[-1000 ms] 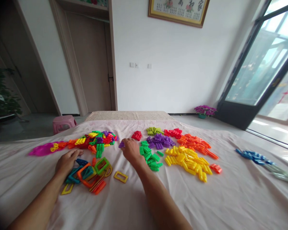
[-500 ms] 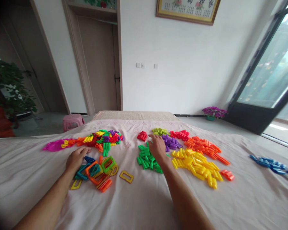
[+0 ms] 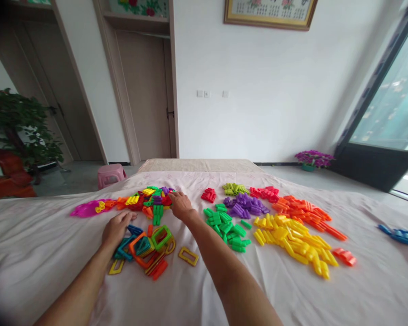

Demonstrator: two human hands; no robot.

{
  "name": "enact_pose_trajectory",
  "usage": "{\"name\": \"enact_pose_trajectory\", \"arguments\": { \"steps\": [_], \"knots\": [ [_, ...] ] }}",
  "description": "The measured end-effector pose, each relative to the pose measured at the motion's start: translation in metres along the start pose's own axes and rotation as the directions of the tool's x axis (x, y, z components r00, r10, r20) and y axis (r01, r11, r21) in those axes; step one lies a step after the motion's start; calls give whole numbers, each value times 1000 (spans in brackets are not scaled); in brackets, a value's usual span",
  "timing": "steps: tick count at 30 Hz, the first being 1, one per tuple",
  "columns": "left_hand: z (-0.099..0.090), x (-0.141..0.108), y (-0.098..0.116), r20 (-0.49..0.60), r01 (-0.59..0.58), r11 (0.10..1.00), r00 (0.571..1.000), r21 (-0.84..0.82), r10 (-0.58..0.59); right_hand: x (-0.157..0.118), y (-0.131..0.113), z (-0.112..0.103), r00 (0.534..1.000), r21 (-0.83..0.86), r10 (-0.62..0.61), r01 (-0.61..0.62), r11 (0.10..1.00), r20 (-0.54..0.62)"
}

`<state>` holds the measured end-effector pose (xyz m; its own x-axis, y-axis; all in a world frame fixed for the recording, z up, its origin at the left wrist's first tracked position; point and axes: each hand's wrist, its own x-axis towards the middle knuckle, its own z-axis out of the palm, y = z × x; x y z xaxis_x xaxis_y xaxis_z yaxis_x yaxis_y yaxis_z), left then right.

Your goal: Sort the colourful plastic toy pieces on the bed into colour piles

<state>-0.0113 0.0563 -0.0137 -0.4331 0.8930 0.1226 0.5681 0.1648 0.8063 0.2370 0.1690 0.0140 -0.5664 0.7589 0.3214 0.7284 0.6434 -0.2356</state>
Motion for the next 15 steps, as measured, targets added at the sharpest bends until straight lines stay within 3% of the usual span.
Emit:
{"name": "enact_pose_trajectory", "arguments": {
  "steps": [6, 10, 12, 15],
  "knots": [
    [0, 0, 3, 5, 10, 1000, 1000, 6, -11, -14, 2, 4, 994, 17, 48, -47, 999, -95],
    [1, 0, 3, 16, 12, 1000, 1000, 5, -12, -31, -4, 0, 973, 290, 153, -98, 952, -173],
    [0, 0, 2, 21, 9, 1000, 1000, 3, -9, -38, -9, 0, 948, 567, 285, -161, 808, -138],
    [-1, 0, 2, 23, 5, 1000, 1000, 4, -5, -52, -16, -1, 931, 897, 366, -179, 403, 21]
  ]
}}
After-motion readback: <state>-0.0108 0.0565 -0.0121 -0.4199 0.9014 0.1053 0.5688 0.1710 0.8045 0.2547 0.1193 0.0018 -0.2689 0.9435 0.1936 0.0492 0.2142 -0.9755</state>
